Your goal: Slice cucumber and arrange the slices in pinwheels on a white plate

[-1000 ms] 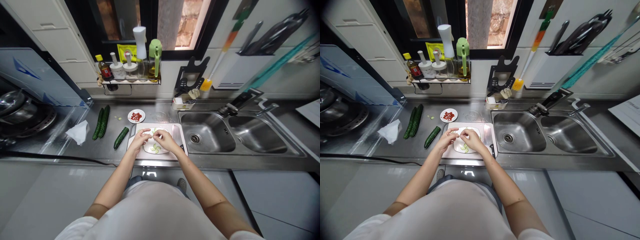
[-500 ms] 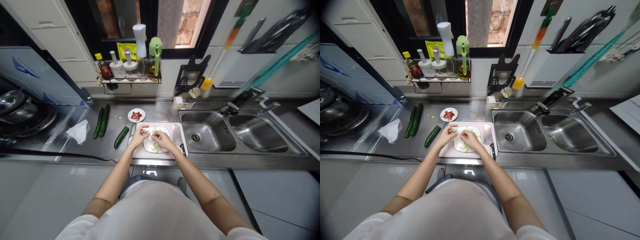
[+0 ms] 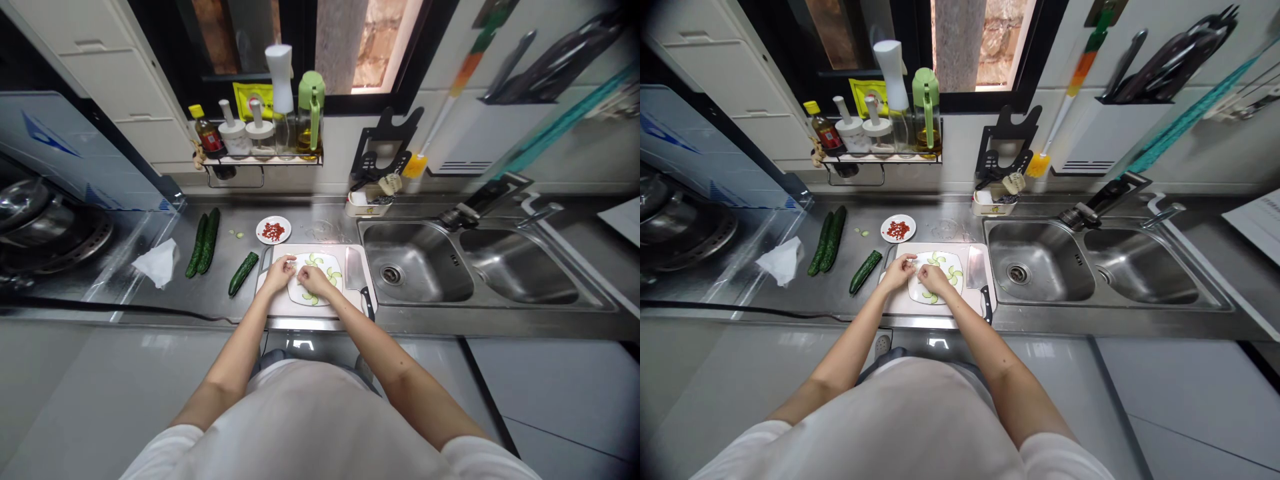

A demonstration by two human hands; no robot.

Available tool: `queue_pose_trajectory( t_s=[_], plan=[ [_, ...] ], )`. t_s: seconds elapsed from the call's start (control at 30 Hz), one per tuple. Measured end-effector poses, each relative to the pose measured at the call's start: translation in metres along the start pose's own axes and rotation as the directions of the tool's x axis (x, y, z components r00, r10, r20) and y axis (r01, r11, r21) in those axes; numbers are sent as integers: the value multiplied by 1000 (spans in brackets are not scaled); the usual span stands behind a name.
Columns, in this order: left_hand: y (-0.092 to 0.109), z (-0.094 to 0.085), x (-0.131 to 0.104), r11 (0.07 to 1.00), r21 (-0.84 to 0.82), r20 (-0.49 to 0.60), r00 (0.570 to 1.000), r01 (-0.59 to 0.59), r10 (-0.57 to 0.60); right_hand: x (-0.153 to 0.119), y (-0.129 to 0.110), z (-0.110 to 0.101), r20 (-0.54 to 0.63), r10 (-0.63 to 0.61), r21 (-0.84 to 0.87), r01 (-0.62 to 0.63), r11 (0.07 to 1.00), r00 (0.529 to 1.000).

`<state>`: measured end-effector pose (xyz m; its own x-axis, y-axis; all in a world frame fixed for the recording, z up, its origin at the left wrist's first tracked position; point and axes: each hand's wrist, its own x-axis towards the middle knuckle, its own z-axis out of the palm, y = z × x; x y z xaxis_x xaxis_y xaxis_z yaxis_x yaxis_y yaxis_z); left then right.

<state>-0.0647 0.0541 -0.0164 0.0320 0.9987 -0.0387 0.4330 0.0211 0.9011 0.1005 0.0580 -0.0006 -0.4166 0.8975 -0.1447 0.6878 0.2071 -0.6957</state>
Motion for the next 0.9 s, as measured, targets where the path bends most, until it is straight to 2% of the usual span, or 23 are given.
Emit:
queue_pose_trajectory(
  t_s=[0.23, 0.47, 0.63, 0.77, 0.9],
  plan=[
    [3, 0, 7, 962, 272, 14, 1000, -26, 23, 5, -9, 4, 15, 123, -253, -115, 961, 992],
    [1, 7, 7, 909, 410, 12, 997, -71, 72, 2, -14, 8, -17, 103, -380, -102, 919, 995],
    [-3, 8, 4, 892, 440, -28, 992, -101, 126, -1, -15, 6, -14, 86, -385, -85, 919, 996],
    [-4, 4, 1, 900, 430, -86, 990, -68, 116, -7, -17, 5, 4, 32, -417, -28, 909, 999],
    [-5, 0, -2, 894, 447, -94, 991, -44, 95, -12, -19, 6, 33, 19, -464, -1, 886, 999]
  ],
)
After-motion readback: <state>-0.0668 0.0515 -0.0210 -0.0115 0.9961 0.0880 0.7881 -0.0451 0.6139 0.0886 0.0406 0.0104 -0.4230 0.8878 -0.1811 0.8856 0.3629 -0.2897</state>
